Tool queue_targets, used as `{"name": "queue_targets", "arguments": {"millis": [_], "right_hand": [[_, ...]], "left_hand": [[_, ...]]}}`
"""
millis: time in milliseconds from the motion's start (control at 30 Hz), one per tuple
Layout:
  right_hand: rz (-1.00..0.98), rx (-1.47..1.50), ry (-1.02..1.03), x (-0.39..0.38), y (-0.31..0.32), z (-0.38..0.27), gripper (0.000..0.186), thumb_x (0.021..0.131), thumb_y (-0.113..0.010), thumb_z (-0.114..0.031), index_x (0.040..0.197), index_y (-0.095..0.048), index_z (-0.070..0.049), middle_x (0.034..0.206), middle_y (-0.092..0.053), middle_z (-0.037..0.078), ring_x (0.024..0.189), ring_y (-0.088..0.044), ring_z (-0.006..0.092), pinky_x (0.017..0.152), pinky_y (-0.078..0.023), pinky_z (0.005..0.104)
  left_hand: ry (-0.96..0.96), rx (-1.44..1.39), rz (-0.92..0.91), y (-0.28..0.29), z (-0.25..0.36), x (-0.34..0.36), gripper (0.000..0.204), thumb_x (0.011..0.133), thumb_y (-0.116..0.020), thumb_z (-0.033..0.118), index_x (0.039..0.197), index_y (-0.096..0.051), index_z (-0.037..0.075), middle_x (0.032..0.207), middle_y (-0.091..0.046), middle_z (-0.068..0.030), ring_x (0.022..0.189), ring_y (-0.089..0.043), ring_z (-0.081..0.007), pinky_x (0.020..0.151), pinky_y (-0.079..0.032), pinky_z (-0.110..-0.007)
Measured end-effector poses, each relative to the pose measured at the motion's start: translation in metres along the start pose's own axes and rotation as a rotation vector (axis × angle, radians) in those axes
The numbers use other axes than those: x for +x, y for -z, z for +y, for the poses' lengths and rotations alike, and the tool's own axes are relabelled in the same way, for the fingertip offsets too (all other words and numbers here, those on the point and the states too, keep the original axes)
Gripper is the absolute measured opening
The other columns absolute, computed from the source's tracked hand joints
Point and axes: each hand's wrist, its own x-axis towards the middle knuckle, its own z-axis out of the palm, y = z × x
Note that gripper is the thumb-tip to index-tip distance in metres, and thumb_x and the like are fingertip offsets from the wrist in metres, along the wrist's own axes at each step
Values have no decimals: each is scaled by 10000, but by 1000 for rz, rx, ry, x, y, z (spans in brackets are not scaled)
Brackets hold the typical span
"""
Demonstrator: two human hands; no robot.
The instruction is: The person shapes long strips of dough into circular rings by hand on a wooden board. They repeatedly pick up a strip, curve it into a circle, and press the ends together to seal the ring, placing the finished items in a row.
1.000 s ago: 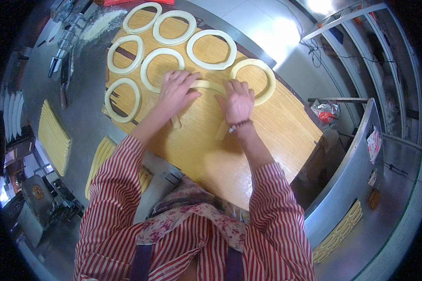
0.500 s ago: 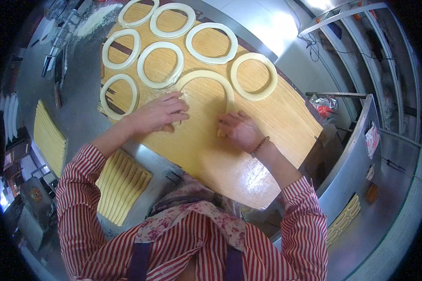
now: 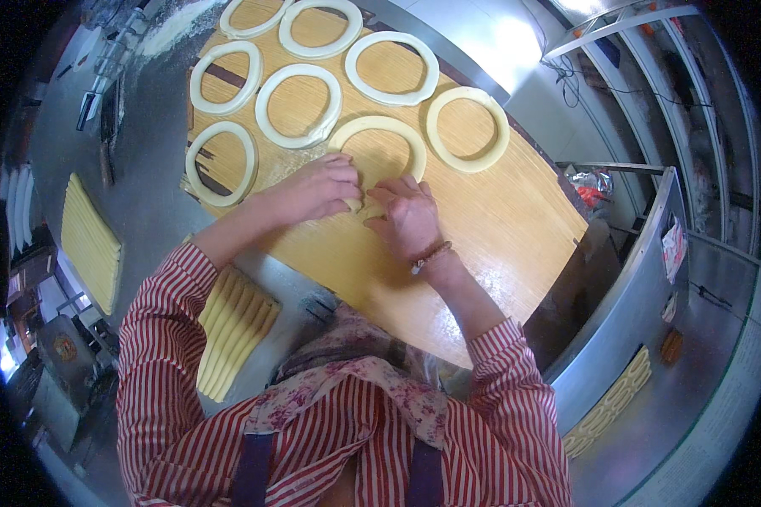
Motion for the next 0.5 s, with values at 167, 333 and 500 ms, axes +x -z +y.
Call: {"name": "queue_targets", "arguments": {"millis": [167, 333, 500], "right_hand": [[152, 224, -160, 0, -33, 6, 374, 642, -861, -235, 966, -725, -107, 1001, -701, 30, 978, -623, 241, 863, -458, 396], [227, 286, -268, 12, -48, -7, 326, 642, -857, -234, 927, -730, -141, 903, -680, 15, 921, -617, 239, 820, -433, 396], [242, 66, -208, 16, -44, -25, 291, 640, -854, -222, 893, -725, -155, 982, -659, -8, 985, -585, 211, 853, -376, 401]], "left_hand": [[284, -361, 40, 5, -1, 4, 218, 786, -758, 103, 986, -710, 29, 999, -690, -124, 1055, -607, -318, 1026, -438, -434], [360, -323, 37, 10, -5, -7, 178, 832, -726, 112, 1002, -715, 62, 991, -714, -119, 1039, -643, -308, 1115, -393, -424], [304, -302, 129, 1, -9, -14, 146, 836, -716, 110, 972, -690, 59, 945, -710, -119, 1020, -653, -304, 1141, -373, -428]]}}
